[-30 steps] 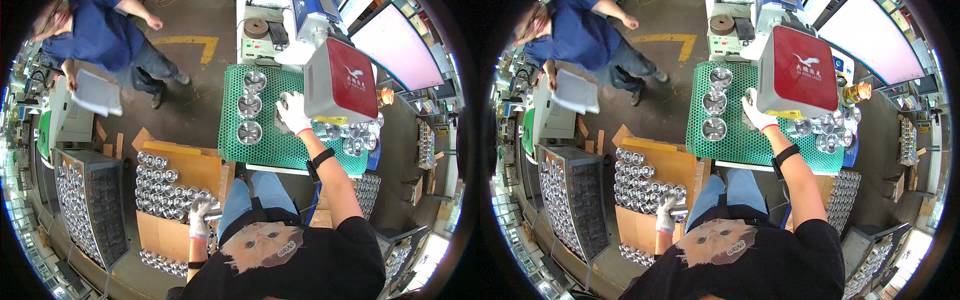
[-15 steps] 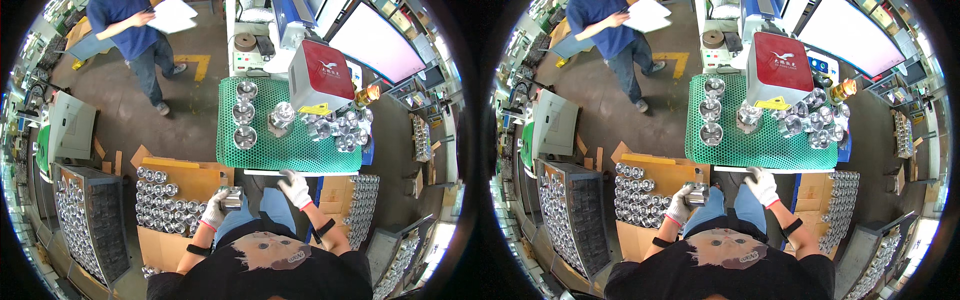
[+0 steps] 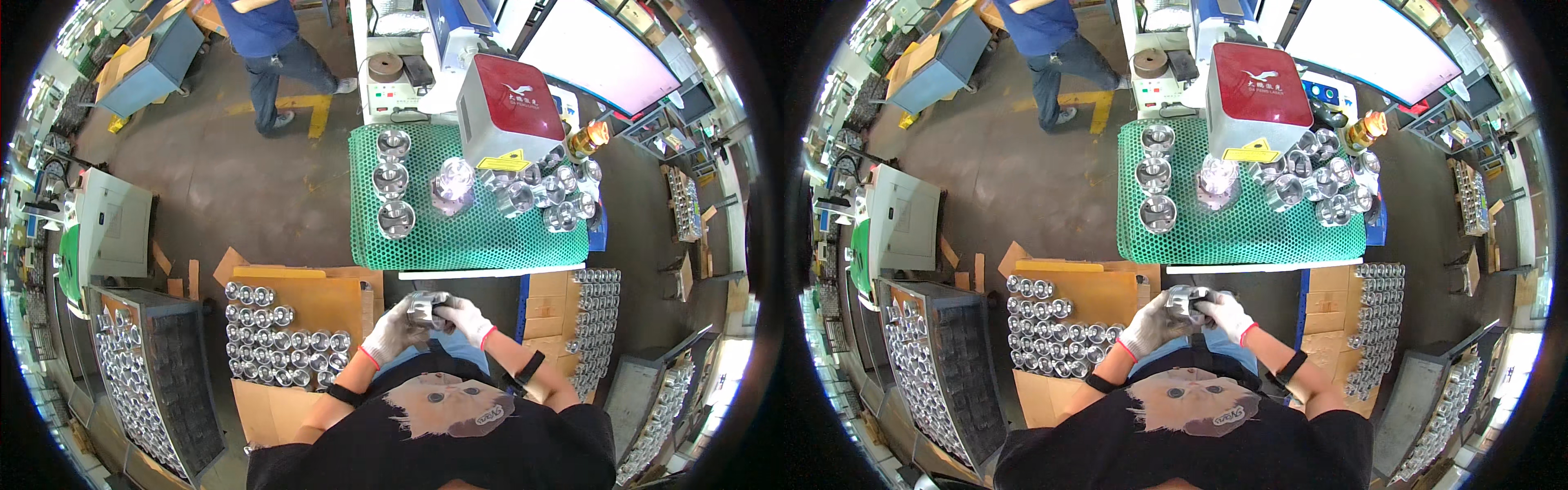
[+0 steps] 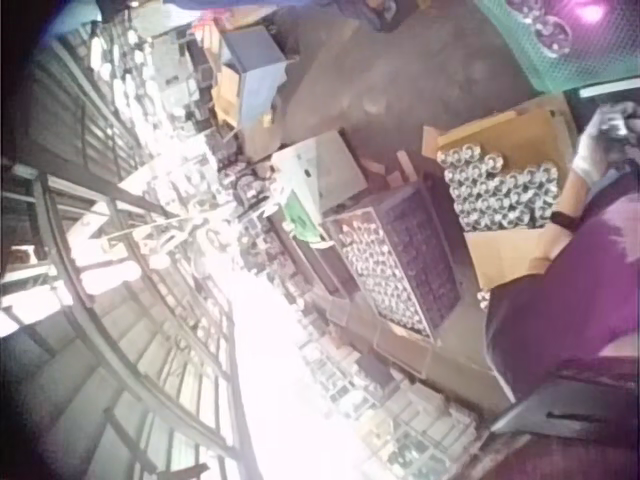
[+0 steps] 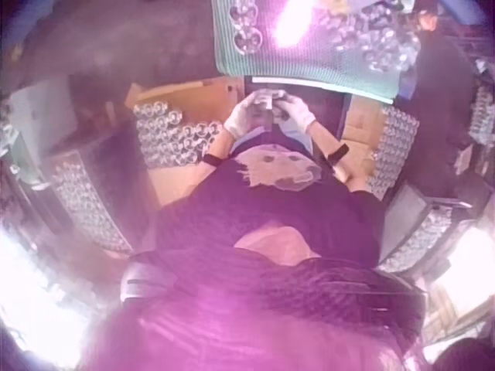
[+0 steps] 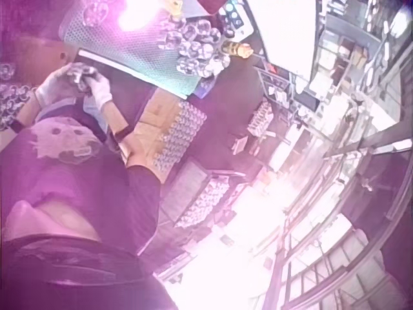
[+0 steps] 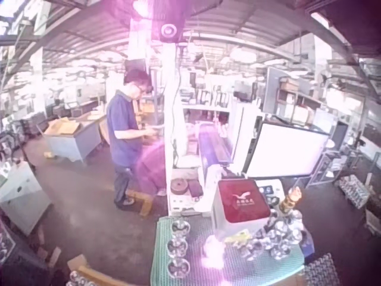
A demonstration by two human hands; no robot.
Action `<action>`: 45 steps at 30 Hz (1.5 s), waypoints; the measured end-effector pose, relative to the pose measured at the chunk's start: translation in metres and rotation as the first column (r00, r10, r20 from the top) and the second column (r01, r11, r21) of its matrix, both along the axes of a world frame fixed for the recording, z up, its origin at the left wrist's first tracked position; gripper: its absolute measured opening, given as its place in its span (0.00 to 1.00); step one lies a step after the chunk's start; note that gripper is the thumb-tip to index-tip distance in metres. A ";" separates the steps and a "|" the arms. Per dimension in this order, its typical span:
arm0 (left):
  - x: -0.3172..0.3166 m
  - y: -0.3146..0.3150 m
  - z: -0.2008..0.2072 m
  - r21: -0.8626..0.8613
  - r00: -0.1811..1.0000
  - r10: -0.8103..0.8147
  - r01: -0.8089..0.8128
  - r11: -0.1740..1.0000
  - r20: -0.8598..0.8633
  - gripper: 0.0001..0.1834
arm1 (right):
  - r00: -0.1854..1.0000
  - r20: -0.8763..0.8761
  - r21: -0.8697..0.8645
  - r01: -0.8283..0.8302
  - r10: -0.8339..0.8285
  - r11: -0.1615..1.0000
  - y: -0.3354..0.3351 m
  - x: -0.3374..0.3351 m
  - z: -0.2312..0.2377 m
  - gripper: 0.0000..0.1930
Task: Placing metal piston components into a laser marking machine, inspecting them, and organizing them on a shipping pallet.
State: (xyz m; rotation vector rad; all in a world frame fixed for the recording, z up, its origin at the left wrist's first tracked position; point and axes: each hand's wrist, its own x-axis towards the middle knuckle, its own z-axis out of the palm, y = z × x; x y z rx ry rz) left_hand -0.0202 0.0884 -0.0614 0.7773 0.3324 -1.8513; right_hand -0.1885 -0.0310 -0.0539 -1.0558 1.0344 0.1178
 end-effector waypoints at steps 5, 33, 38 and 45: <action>0.019 0.019 -0.004 0.011 0.945 0.111 -0.121 0.993 0.308 0.28 | 0.942 -0.297 -0.640 -0.319 0.158 0.699 -0.067 0.016 -0.026 0.18; 0.025 -0.067 0.010 0.008 0.910 0.032 -0.039 0.999 0.413 0.26 | 0.673 -0.697 -0.707 -0.592 0.246 -0.385 -0.257 -0.061 0.022 0.12; 0.037 -0.021 0.011 0.005 0.899 0.103 -0.116 0.993 0.426 0.27 | 0.744 -0.656 -0.749 -0.622 0.126 -0.228 -0.212 -0.058 0.022 0.11; 0.022 -0.012 0.014 0.048 0.923 0.089 -0.115 0.992 0.374 0.27 | 0.868 -0.255 -0.857 -0.407 0.425 0.317 -0.096 -0.009 0.079 0.13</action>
